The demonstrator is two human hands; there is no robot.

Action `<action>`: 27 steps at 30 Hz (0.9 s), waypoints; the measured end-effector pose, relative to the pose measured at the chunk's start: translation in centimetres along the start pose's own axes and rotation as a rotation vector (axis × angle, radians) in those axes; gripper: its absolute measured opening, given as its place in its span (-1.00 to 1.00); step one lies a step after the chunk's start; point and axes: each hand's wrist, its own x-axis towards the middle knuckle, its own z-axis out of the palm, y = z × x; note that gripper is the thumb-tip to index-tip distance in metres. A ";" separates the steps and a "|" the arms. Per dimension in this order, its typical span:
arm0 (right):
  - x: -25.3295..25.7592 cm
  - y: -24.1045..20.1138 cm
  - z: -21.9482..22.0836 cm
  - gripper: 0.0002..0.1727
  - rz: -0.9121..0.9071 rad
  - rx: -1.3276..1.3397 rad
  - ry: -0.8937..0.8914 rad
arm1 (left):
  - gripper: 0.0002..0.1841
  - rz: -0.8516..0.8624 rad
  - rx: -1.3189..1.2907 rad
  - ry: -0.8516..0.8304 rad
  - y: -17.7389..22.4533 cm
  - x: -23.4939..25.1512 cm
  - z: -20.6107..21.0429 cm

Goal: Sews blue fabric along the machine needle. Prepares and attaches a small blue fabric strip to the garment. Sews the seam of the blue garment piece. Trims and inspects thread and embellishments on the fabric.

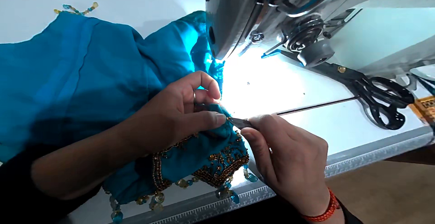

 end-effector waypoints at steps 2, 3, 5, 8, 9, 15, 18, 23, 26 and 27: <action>0.0 0.0 0.0 -0.46 0.001 0.013 -0.005 | -0.72 0.014 -0.005 -0.016 -0.1 0.0 -0.1; 0.1 0.0 0.0 -0.46 0.001 0.019 -0.008 | -0.72 0.016 -0.005 -0.025 -0.1 0.0 -0.1; 0.1 0.0 0.1 -0.46 0.001 0.026 -0.007 | -0.73 0.016 -0.003 -0.031 -0.1 0.1 -0.1; 0.2 -0.1 0.1 -0.46 0.009 0.034 -0.019 | -0.73 0.013 -0.006 -0.028 -0.1 0.1 -0.1; 0.2 0.0 0.1 -0.46 0.015 0.056 -0.033 | -0.73 0.012 -0.005 -0.029 -0.1 0.1 -0.1; 0.5 0.9 -0.4 -0.52 0.134 0.354 -0.161 | -0.77 0.033 0.023 -0.015 -0.1 0.0 -0.1; 0.7 1.0 -0.5 -0.54 0.166 0.407 -0.185 | -0.75 0.062 0.045 -0.039 -0.1 0.0 -0.1; 0.5 1.0 -0.5 -0.55 0.165 0.415 -0.174 | -0.76 0.100 0.073 -0.053 -0.3 0.0 -0.1; 0.2 0.9 -0.2 -0.52 0.115 0.357 -0.134 | -0.78 0.088 0.078 -0.040 -0.2 0.0 0.0; 0.2 0.8 -0.2 -0.50 0.099 0.323 -0.124 | -0.78 0.083 0.070 -0.038 -0.2 0.0 0.0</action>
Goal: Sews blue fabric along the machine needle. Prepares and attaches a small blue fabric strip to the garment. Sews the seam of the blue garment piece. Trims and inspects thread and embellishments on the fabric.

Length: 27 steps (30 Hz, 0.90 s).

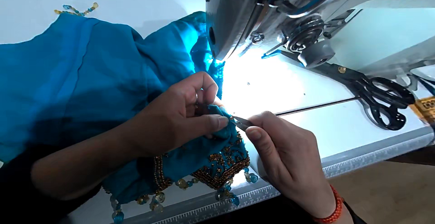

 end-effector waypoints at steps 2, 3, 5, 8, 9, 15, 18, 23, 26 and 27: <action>-0.1 -0.1 0.1 -0.47 -0.017 -0.056 0.011 | -0.77 -0.011 -0.007 0.003 0.1 0.0 0.0; -0.1 -0.1 0.1 -0.47 -0.024 -0.072 0.015 | -0.77 -0.014 -0.011 0.005 0.1 0.0 0.0; -0.1 -0.2 0.2 -0.47 -0.034 -0.084 0.019 | -0.77 -0.012 -0.007 0.006 0.2 0.0 0.1; 0.0 -0.2 0.2 -0.48 -0.044 -0.084 0.029 | -0.77 -0.011 -0.006 0.003 0.2 0.0 0.1; 0.0 -0.2 0.3 -0.49 -0.046 -0.085 0.031 | -0.77 -0.012 -0.010 -0.001 0.2 0.0 0.1; 0.0 0.0 0.1 -0.49 0.005 -0.020 0.016 | -0.79 -0.008 -0.007 -0.002 0.1 0.0 0.1; 0.0 0.1 0.0 -0.51 0.019 0.013 0.006 | -0.81 0.000 -0.006 0.001 0.2 -0.1 0.1; 0.0 -0.2 0.1 -0.47 -0.005 -0.085 0.013 | -0.79 0.000 -0.006 0.004 0.1 0.0 0.1; 0.0 -0.2 0.2 -0.48 -0.028 -0.104 0.021 | -0.81 -0.002 -0.013 0.008 0.1 0.0 0.1; 0.0 -0.3 0.2 -0.48 -0.031 -0.109 0.023 | -0.81 -0.002 -0.015 0.004 0.1 0.0 0.0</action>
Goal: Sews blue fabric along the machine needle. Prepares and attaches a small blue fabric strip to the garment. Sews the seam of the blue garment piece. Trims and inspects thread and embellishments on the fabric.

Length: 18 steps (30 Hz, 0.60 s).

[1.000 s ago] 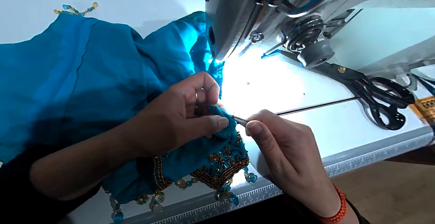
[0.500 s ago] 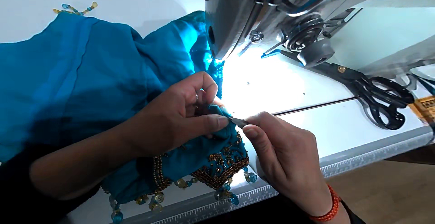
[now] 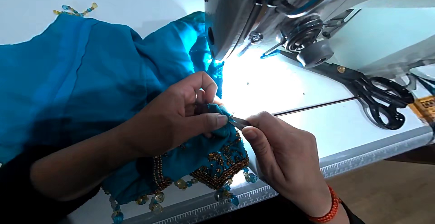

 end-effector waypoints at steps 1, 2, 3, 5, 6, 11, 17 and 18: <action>0.0 0.0 0.0 -0.48 -0.003 -0.007 0.004 | -0.81 -0.001 0.002 -0.005 0.0 0.0 0.0; 0.0 -0.1 0.1 -0.47 -0.008 -0.019 0.010 | -0.80 -0.004 0.006 -0.005 0.1 0.0 0.0; 0.0 -0.1 0.1 -0.47 -0.015 -0.030 0.017 | -0.80 -0.011 0.008 -0.009 0.1 0.0 0.0; 0.1 -0.2 0.1 -0.48 -0.020 -0.046 0.028 | -0.80 -0.017 0.002 -0.018 0.2 0.0 -0.1; 0.1 -0.2 0.1 -0.48 -0.021 -0.052 0.031 | -0.80 -0.014 0.003 -0.027 0.1 0.0 -0.1; 0.0 0.4 -0.4 -0.51 0.080 0.186 0.013 | -0.80 -0.002 -0.006 -0.015 0.0 0.0 0.0; 0.1 3.0 -2.3 -0.52 0.243 0.180 0.070 | -0.77 0.074 0.096 -0.041 -0.4 -0.1 0.0; 0.2 3.4 -2.5 -0.54 0.247 -0.010 0.079 | -0.76 0.078 0.116 -0.049 -0.4 -0.1 0.0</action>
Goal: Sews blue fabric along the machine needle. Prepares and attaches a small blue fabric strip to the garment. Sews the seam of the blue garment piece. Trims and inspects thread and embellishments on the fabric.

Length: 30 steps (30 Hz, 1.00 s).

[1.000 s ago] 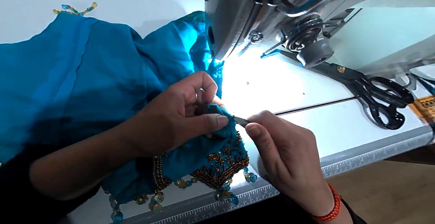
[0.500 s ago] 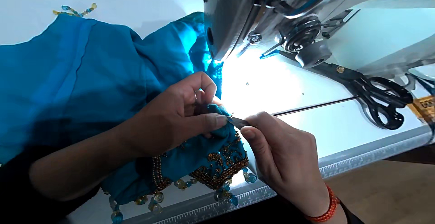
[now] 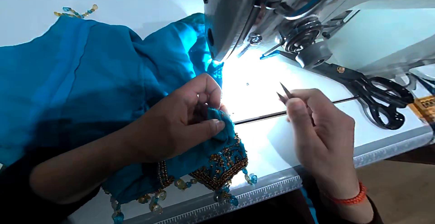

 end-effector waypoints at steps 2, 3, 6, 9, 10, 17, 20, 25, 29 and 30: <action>0.3 0.4 0.0 -0.53 0.007 -0.289 0.020 | -0.76 0.005 0.023 -0.018 0.1 0.0 0.0; 0.3 0.4 0.0 -0.51 0.000 -0.376 0.021 | -0.77 0.009 0.031 -0.019 0.1 0.0 0.0; 0.3 0.1 0.4 -0.55 -0.171 -0.402 0.036 | -0.78 0.022 0.053 -0.005 0.3 0.0 0.1; 0.0 -0.6 1.4 -0.57 -0.478 -0.138 -0.096 | -0.80 0.061 0.107 0.002 0.2 0.0 0.1; -0.1 -0.9 1.8 -0.55 -0.532 -0.072 -0.175 | -0.81 0.080 0.141 0.016 0.0 0.0 0.2; -0.4 -0.8 0.9 -0.68 -0.275 -0.007 -0.014 | -0.82 0.193 0.464 0.153 -0.3 -0.1 0.5; -1.0 -1.8 0.6 -0.67 -0.153 0.492 -0.284 | -0.88 0.285 0.516 0.169 -0.4 0.0 0.4; -2.0 -3.3 1.4 -0.71 -0.032 0.781 -0.422 | -0.94 0.402 0.634 0.126 -0.6 0.3 0.0; -3.0 -3.3 1.5 -0.75 -0.041 0.693 -0.395 | -0.82 0.505 0.894 0.009 -0.6 0.7 0.2; -3.3 -3.3 1.6 -0.76 -0.033 0.664 -0.375 | -0.82 0.551 0.986 0.006 -0.5 0.8 0.0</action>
